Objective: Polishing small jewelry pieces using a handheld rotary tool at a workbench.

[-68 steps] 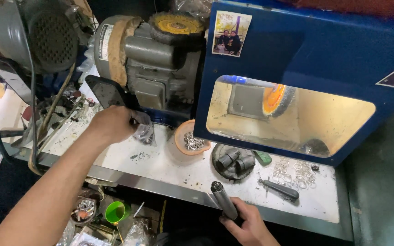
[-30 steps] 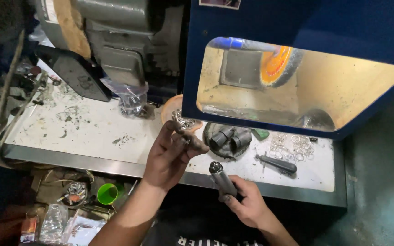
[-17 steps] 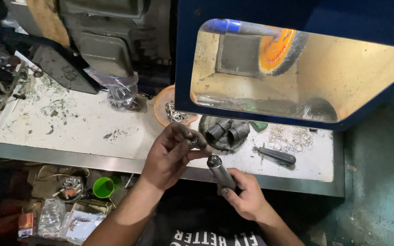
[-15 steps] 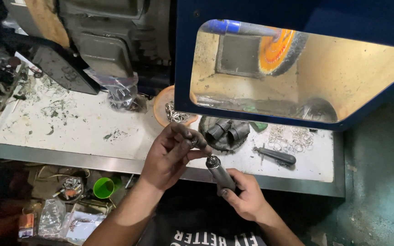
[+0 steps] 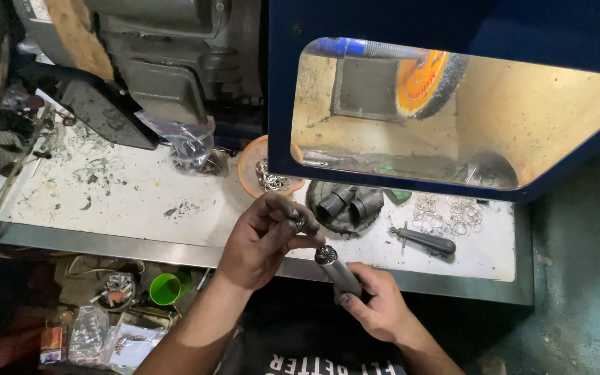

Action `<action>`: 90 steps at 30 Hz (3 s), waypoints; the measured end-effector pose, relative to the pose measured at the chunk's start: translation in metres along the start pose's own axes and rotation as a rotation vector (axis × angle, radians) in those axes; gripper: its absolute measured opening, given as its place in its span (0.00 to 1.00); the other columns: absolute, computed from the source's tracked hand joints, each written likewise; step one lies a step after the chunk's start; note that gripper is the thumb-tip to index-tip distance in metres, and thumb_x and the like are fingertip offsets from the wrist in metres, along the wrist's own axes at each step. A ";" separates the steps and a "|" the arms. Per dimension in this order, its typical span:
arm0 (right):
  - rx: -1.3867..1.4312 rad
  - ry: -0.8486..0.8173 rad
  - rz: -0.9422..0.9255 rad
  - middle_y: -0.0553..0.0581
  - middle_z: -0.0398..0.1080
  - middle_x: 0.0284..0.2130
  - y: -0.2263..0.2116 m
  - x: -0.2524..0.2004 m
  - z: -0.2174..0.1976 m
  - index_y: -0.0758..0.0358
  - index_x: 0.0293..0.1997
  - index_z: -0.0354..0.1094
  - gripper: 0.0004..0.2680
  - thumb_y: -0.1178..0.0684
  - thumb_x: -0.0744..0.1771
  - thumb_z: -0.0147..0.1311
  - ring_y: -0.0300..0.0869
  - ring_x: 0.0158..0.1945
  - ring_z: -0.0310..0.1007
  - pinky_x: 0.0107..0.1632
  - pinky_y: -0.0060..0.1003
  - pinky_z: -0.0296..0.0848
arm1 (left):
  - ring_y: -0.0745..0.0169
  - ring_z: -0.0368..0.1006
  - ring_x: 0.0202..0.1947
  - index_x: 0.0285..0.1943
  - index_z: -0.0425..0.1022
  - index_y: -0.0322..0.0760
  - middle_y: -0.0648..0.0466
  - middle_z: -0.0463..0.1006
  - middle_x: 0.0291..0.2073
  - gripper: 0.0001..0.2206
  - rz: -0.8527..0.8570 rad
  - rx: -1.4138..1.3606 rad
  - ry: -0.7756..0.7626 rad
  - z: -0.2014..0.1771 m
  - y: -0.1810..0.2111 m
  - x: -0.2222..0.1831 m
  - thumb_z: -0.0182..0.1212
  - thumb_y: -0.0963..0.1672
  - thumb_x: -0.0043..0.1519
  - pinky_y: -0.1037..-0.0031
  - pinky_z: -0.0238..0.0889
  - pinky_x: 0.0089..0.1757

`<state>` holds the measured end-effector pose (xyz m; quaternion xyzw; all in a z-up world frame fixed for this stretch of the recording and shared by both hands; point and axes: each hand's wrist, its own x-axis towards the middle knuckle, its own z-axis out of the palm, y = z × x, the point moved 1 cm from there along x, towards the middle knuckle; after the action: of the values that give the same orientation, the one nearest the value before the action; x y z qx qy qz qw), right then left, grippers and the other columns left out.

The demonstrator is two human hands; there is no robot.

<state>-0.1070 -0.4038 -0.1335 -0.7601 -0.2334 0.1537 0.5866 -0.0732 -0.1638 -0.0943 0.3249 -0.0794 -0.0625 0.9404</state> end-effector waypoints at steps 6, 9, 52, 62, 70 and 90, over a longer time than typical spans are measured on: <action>0.000 0.005 0.032 0.48 0.77 0.28 -0.003 0.000 -0.001 0.63 0.49 0.72 0.18 0.36 0.68 0.52 0.37 0.29 0.76 0.35 0.34 0.74 | 0.42 0.79 0.47 0.51 0.69 0.34 0.38 0.77 0.46 0.09 0.005 0.158 0.001 0.006 0.005 0.000 0.63 0.41 0.67 0.49 0.78 0.51; 0.005 0.016 0.026 0.48 0.76 0.28 -0.003 -0.001 0.000 0.63 0.48 0.72 0.18 0.36 0.68 0.52 0.37 0.29 0.76 0.35 0.34 0.74 | 0.43 0.81 0.45 0.50 0.69 0.34 0.39 0.79 0.45 0.08 0.015 0.253 0.000 0.009 0.007 0.001 0.62 0.40 0.66 0.51 0.78 0.51; -1.146 0.482 0.064 0.49 0.76 0.52 -0.002 -0.037 -0.103 0.55 0.56 0.75 0.16 0.48 0.63 0.65 0.47 0.46 0.70 0.51 0.45 0.69 | 0.55 0.60 0.17 0.39 0.64 0.34 0.48 0.62 0.20 0.17 -0.139 -0.295 -0.081 0.000 -0.093 -0.004 0.49 0.52 0.69 0.66 0.59 0.22; -1.168 0.279 0.192 0.50 0.69 0.47 -0.007 -0.035 -0.101 0.48 0.50 0.72 0.14 0.41 0.63 0.63 0.49 0.51 0.67 0.50 0.49 0.64 | 0.55 0.59 0.16 0.44 0.64 0.33 0.45 0.62 0.25 0.15 -0.043 -0.249 -0.091 0.006 -0.091 -0.001 0.44 0.50 0.72 0.67 0.60 0.21; -0.653 0.267 -0.119 0.62 0.72 0.44 -0.068 -0.013 -0.078 0.67 0.51 0.69 0.13 0.56 0.64 0.64 0.47 0.45 0.77 0.49 0.37 0.77 | 0.60 0.56 0.21 0.44 0.63 0.37 0.47 0.62 0.27 0.16 -0.115 -0.189 -0.089 0.011 -0.084 -0.005 0.48 0.53 0.71 0.72 0.53 0.23; -0.970 0.086 -0.266 0.60 0.71 0.43 -0.126 0.029 -0.047 0.63 0.51 0.68 0.11 0.54 0.66 0.62 0.49 0.39 0.74 0.38 0.41 0.74 | 0.59 0.64 0.20 0.56 0.64 0.34 0.46 0.69 0.23 0.23 -0.215 0.106 -0.035 0.005 -0.085 -0.015 0.44 0.57 0.70 0.73 0.58 0.26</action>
<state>-0.0808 -0.4019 0.0015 -0.9144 -0.3486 -0.0800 0.1895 -0.0945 -0.2301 -0.1447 0.3796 -0.0640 -0.1642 0.9082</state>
